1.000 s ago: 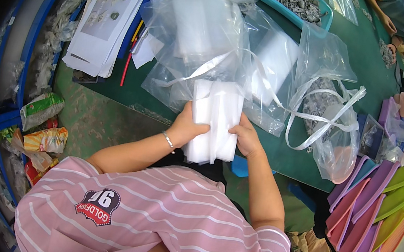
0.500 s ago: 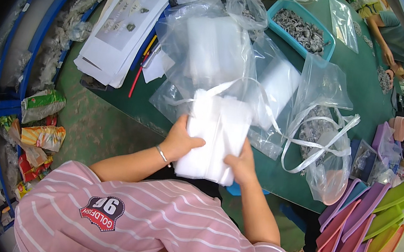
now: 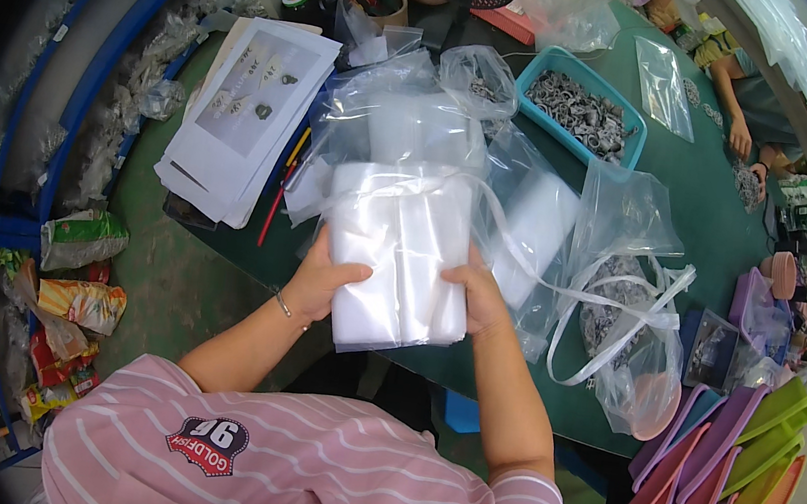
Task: The person places bundles of white items into plastic bags, seals the bags with a stapler, and carries the filled bags across a workspace to place them into a large white sack.
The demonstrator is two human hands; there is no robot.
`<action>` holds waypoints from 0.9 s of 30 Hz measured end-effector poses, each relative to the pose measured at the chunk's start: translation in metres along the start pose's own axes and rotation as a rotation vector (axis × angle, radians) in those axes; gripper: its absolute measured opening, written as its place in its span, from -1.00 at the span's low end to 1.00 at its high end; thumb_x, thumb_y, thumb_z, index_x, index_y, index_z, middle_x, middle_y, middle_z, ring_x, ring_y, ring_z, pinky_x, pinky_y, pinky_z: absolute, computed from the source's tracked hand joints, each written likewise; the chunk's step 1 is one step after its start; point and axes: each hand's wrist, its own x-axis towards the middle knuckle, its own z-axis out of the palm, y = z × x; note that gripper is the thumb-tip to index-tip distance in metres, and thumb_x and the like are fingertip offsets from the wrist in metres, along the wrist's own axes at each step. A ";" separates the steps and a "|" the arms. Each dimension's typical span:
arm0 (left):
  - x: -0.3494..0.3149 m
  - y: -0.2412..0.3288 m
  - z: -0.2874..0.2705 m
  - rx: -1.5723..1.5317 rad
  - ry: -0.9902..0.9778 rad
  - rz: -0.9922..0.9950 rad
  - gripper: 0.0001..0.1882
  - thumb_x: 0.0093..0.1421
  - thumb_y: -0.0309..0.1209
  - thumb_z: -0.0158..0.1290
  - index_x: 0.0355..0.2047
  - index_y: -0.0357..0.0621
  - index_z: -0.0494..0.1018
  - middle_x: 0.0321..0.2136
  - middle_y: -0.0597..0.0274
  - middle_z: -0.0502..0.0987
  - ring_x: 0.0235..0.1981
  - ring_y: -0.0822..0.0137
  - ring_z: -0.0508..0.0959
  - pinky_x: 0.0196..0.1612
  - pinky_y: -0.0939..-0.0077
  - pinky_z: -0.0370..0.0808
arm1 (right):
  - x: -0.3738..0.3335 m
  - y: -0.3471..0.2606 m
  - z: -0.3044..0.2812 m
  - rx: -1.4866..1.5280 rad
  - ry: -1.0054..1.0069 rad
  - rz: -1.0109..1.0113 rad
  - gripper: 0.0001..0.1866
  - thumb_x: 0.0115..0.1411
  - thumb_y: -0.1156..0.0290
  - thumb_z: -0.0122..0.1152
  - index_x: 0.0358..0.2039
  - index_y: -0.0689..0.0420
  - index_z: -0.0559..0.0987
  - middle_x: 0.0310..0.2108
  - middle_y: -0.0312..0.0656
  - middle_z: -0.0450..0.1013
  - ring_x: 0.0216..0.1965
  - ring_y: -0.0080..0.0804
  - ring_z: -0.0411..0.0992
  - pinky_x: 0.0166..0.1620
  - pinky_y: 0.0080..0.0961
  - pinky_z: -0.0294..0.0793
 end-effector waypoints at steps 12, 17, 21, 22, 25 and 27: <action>0.049 0.019 -0.001 -0.141 0.011 0.022 -0.25 -0.09 -0.67 0.01 0.13 -0.14 -0.01 -0.08 0.06 0.30 -0.10 0.22 0.39 -0.12 0.37 0.44 | 0.030 -0.028 0.021 0.075 0.034 -0.174 -0.20 -0.16 0.65 0.18 0.15 0.20 0.10 -0.06 -0.02 0.30 -0.11 -0.23 0.36 -0.11 -0.44 0.43; 0.071 0.011 0.001 0.151 0.066 0.084 -0.25 -0.08 -0.62 0.06 0.13 -0.21 -0.02 -0.07 -0.01 0.29 -0.10 0.21 0.40 -0.12 0.37 0.44 | 0.062 -0.015 0.003 0.032 0.170 -0.156 -0.26 -0.14 0.69 0.05 0.13 0.29 0.08 -0.11 0.09 0.30 -0.16 -0.12 0.38 -0.15 -0.33 0.46; 0.065 0.021 -0.007 0.085 0.021 -0.141 -0.12 -0.15 -0.66 0.09 0.17 -0.21 -0.10 -0.02 -0.10 0.24 -0.04 0.13 0.35 -0.14 0.31 0.44 | 0.053 -0.013 0.010 0.231 0.157 -0.149 -0.30 -0.03 0.45 0.10 0.12 0.31 0.08 -0.06 0.06 0.28 -0.08 -0.07 0.33 -0.05 -0.25 0.38; 0.064 0.024 -0.006 0.000 0.033 -0.238 -0.10 -0.16 -0.68 0.09 0.18 -0.19 -0.11 -0.02 -0.10 0.24 -0.03 0.12 0.34 -0.13 0.30 0.44 | 0.048 -0.008 0.007 0.386 0.142 -0.128 -0.31 -0.01 0.35 0.10 0.12 0.28 0.10 -0.03 0.04 0.27 -0.05 -0.07 0.31 0.00 -0.23 0.33; 0.059 0.021 -0.001 -0.094 0.130 -0.127 -0.07 -0.19 -0.70 0.11 0.18 -0.17 -0.11 -0.02 -0.09 0.23 -0.02 0.08 0.33 -0.13 0.27 0.43 | 0.017 0.010 0.030 0.730 0.012 -0.133 -0.29 0.05 0.10 0.09 0.13 0.19 0.12 0.06 -0.03 0.21 0.06 -0.09 0.22 0.10 -0.18 0.20; 0.061 0.000 0.004 -0.124 0.191 -0.024 -0.06 -0.21 -0.70 0.11 0.18 -0.15 -0.11 -0.02 -0.08 0.24 -0.03 0.06 0.33 -0.13 0.26 0.44 | 0.000 0.025 0.055 0.786 -0.178 -0.237 -0.27 0.09 0.00 0.04 0.16 0.14 0.08 0.12 -0.09 0.15 0.12 -0.11 0.14 0.14 -0.15 0.13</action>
